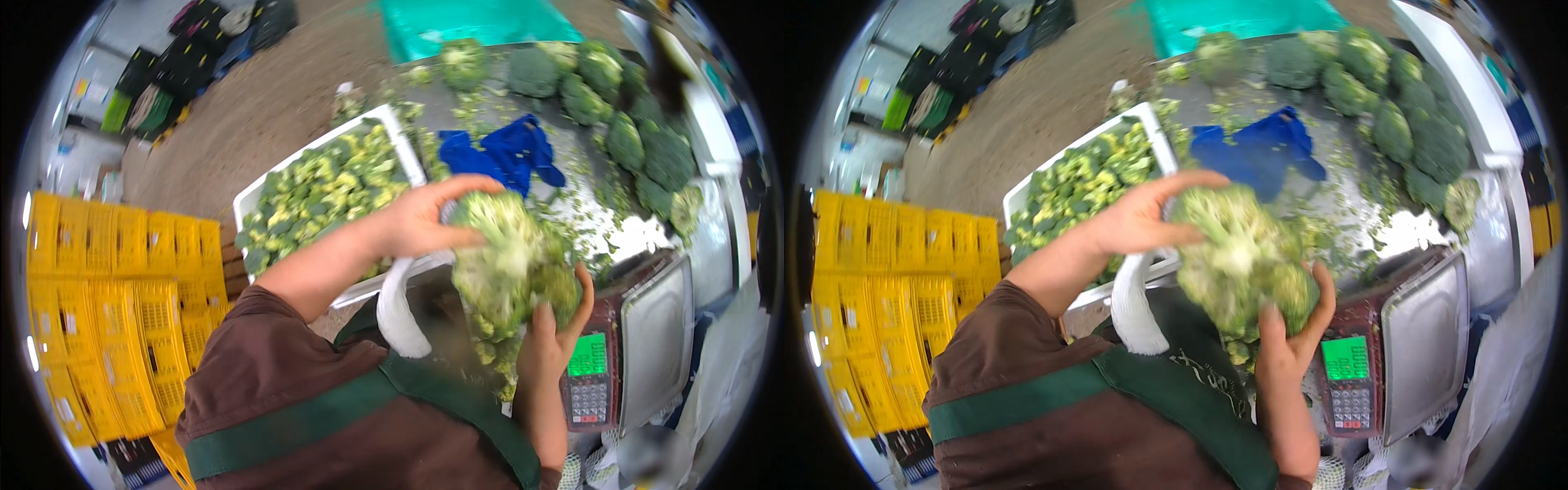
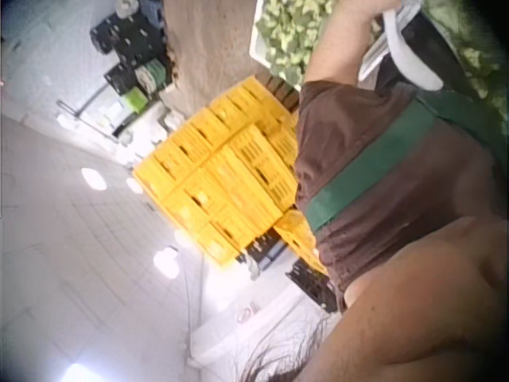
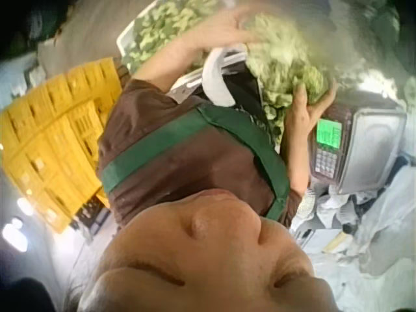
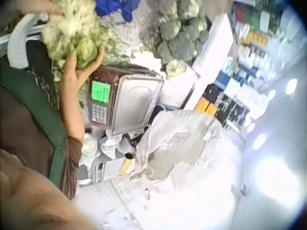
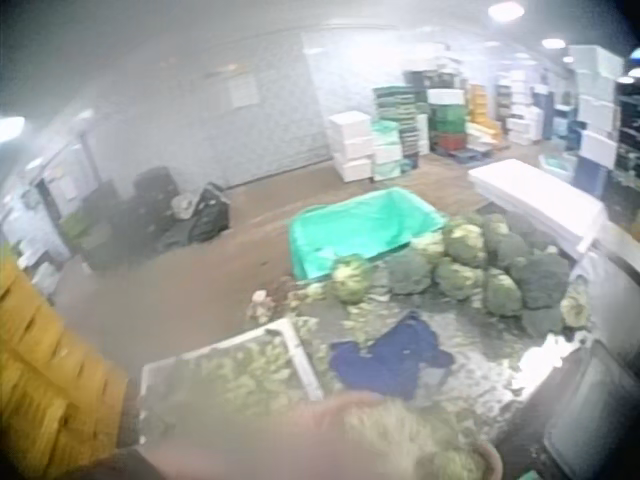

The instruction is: The person picks up broccoli heads from a pile, places them on a digital scale, and then wraps them in white mesh bags. The person repeats this process for multiple broccoli heads, placing the packaged items into a yellow crate.

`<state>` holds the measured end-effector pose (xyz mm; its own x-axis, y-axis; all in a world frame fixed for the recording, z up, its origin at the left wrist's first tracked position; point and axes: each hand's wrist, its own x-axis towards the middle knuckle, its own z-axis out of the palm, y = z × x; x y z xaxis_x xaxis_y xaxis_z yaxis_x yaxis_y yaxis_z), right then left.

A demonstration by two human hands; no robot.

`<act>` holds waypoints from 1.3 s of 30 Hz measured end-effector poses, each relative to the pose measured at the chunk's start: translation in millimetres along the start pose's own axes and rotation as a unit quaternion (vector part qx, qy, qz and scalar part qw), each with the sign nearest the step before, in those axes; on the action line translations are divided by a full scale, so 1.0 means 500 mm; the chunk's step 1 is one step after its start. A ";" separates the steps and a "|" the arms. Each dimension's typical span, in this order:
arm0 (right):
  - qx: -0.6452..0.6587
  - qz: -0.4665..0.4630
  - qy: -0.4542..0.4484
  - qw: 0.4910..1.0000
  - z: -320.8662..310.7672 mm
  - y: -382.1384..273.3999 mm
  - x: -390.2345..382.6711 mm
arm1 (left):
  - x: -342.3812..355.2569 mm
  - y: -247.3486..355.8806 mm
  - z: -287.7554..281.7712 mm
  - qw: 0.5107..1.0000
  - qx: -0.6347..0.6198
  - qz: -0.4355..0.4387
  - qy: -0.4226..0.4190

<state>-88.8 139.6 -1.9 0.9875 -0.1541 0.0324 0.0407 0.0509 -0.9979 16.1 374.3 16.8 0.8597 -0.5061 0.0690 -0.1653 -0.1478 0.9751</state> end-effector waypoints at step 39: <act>-0.145 -0.057 -0.333 0.930 0.300 0.096 0.027 | -0.230 -0.138 -0.137 0.939 -0.169 -0.207 0.216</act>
<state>-50.5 287.8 -41.1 0.8587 0.5078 0.0697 0.2029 -0.2119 -0.9560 -38.0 501.0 -43.8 0.9445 -0.0623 -0.3225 0.3260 0.0587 0.9435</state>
